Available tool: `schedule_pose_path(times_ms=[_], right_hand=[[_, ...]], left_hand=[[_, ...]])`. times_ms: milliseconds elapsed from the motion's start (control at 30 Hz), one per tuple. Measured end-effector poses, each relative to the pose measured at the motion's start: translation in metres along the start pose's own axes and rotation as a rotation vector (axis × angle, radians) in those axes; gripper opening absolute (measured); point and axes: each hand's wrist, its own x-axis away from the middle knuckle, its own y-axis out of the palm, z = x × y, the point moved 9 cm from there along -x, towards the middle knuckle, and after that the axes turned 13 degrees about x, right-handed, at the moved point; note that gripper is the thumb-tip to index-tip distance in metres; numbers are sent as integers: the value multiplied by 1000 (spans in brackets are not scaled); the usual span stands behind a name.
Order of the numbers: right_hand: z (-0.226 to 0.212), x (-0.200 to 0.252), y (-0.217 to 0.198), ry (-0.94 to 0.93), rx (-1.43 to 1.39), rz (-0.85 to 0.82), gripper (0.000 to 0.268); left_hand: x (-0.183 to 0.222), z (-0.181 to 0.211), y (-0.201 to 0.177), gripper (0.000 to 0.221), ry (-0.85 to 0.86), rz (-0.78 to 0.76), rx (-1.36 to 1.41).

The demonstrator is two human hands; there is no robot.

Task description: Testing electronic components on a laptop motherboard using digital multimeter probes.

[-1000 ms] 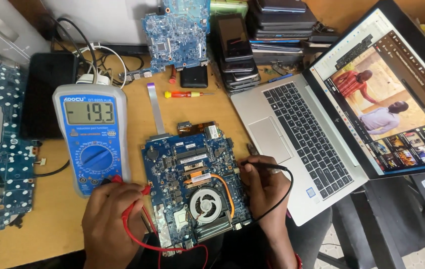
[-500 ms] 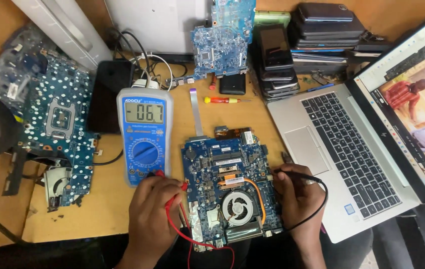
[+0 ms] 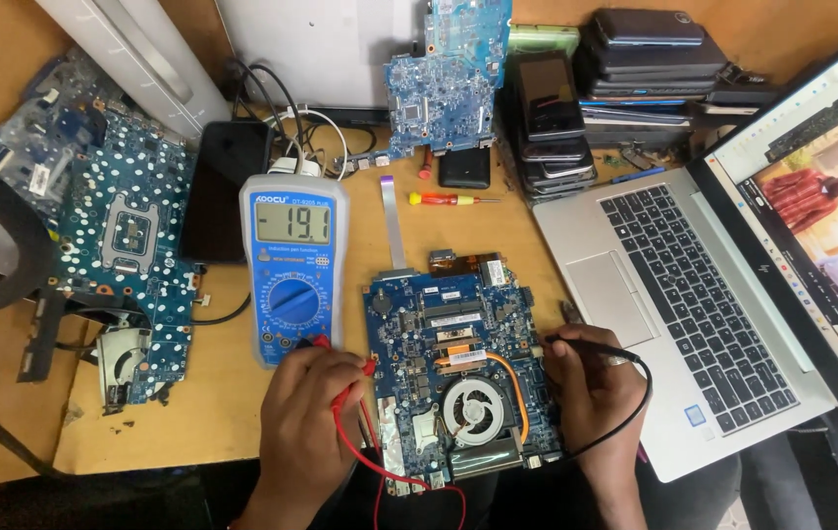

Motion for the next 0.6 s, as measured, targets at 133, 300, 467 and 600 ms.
schedule_pose_path(times_ms=[133, 300, 467, 600], right_hand=[[1, 0, 0, -22, -6, 8, 12], [-5, -1, -2, -46, -26, 21, 10], [2, 9, -21, -5, -20, 65, 13], [-17, 58, -65, -193, -437, 406, 19]], left_hand=[[2, -2, 1, 24, 3, 0, -4], [3, -2, -1, 18, -7, -2, 7], [1, 2, -7, 14, 36, 40, 92], [18, 9, -30, 19, 113, 244, 113]])
